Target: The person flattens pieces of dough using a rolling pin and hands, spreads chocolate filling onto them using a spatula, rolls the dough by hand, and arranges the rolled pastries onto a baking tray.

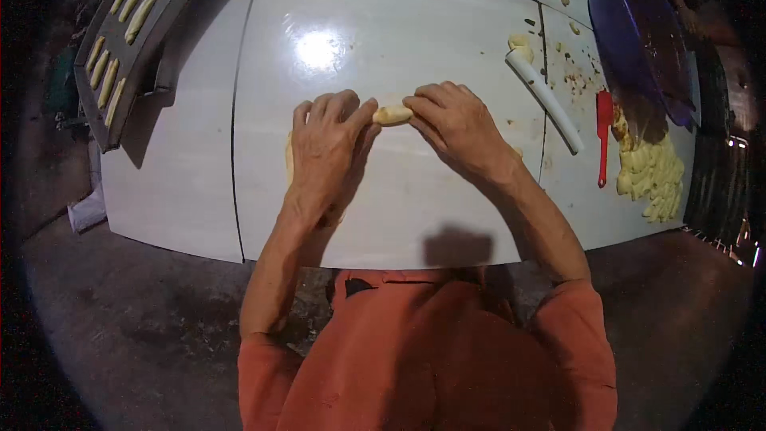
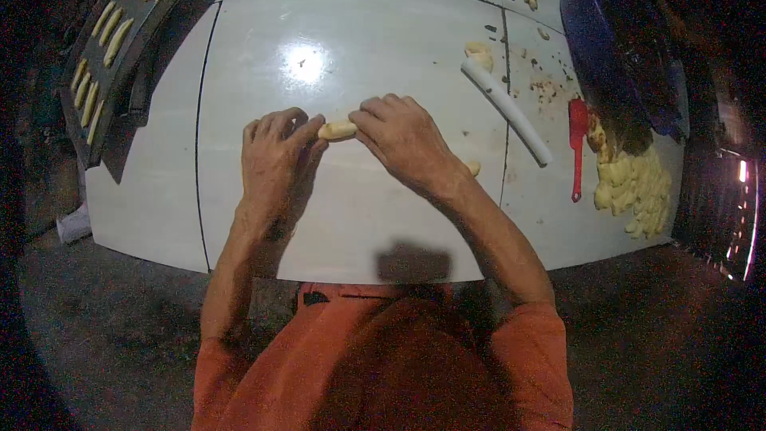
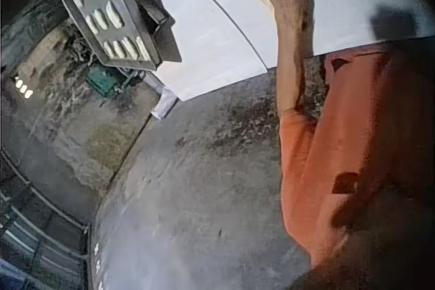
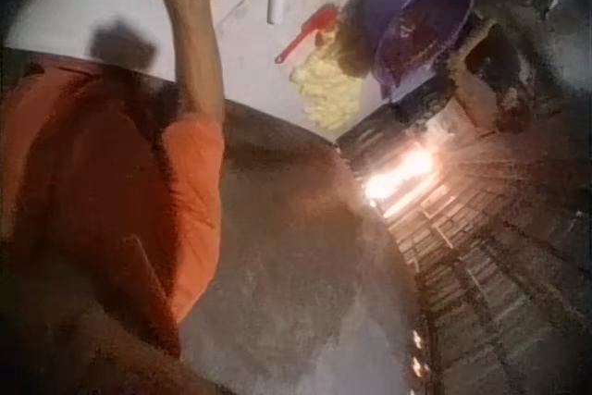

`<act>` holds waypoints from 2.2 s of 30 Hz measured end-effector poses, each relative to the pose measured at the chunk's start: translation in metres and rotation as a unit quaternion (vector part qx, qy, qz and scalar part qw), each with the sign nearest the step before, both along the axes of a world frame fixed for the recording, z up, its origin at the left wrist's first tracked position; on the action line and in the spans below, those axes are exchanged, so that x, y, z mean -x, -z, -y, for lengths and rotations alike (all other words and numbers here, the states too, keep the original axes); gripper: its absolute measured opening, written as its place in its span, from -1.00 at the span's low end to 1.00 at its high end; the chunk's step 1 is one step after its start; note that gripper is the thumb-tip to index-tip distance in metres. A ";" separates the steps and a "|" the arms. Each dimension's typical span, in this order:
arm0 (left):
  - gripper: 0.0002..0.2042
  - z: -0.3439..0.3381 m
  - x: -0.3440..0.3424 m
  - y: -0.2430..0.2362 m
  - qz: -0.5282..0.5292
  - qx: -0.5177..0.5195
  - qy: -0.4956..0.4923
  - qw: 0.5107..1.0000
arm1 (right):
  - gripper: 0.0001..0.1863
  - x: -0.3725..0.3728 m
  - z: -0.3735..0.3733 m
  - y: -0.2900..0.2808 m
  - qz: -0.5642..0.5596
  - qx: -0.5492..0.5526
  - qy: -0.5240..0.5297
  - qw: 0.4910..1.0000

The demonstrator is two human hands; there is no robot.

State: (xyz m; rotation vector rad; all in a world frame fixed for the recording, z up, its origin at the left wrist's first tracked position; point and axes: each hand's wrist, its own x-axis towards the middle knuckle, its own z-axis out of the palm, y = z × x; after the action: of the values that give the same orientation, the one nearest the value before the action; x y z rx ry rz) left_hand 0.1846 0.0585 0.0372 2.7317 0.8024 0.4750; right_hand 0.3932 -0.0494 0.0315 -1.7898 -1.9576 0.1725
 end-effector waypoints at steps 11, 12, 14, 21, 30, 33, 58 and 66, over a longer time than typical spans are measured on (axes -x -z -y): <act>-0.78 0.024 -0.037 -0.011 0.081 0.157 0.071 0.982 | -0.64 -0.070 0.040 -0.047 -0.243 0.161 0.048 0.955; -0.78 0.032 -0.046 -0.011 0.084 0.158 0.073 0.981 | -0.64 -0.077 0.051 -0.050 -0.241 0.161 0.050 0.956; -0.78 0.049 -0.064 -0.011 0.075 0.155 0.089 0.981 | -0.65 -0.088 0.071 -0.059 -0.211 0.185 0.084 0.956; -0.80 0.080 -0.084 0.000 0.069 0.168 0.096 0.979 | -0.74 -0.096 0.107 -0.048 -0.183 0.139 0.085 0.970; -0.66 0.103 -0.078 0.004 0.113 0.094 0.054 0.988 | -0.66 -0.089 0.121 -0.023 -0.143 0.084 0.046 0.985; -0.60 0.110 -0.070 -0.001 0.093 0.098 0.116 0.984 | -0.64 -0.085 0.135 -0.033 -0.122 0.073 0.048 0.989; -0.66 0.084 -0.087 -0.006 -0.017 0.241 0.077 0.967 | -0.54 -0.092 0.126 -0.006 -0.075 0.058 0.042 0.995; -0.68 0.099 -0.076 -0.019 -0.029 0.279 0.052 0.958 | -0.63 -0.101 0.125 -0.016 -0.095 0.085 -0.004 0.992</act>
State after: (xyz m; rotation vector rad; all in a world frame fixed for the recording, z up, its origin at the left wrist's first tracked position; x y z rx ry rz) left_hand 0.2602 -0.0407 0.0563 2.2511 0.6748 0.1158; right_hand 0.4942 -0.1742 0.0476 -1.7980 -1.8620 0.5068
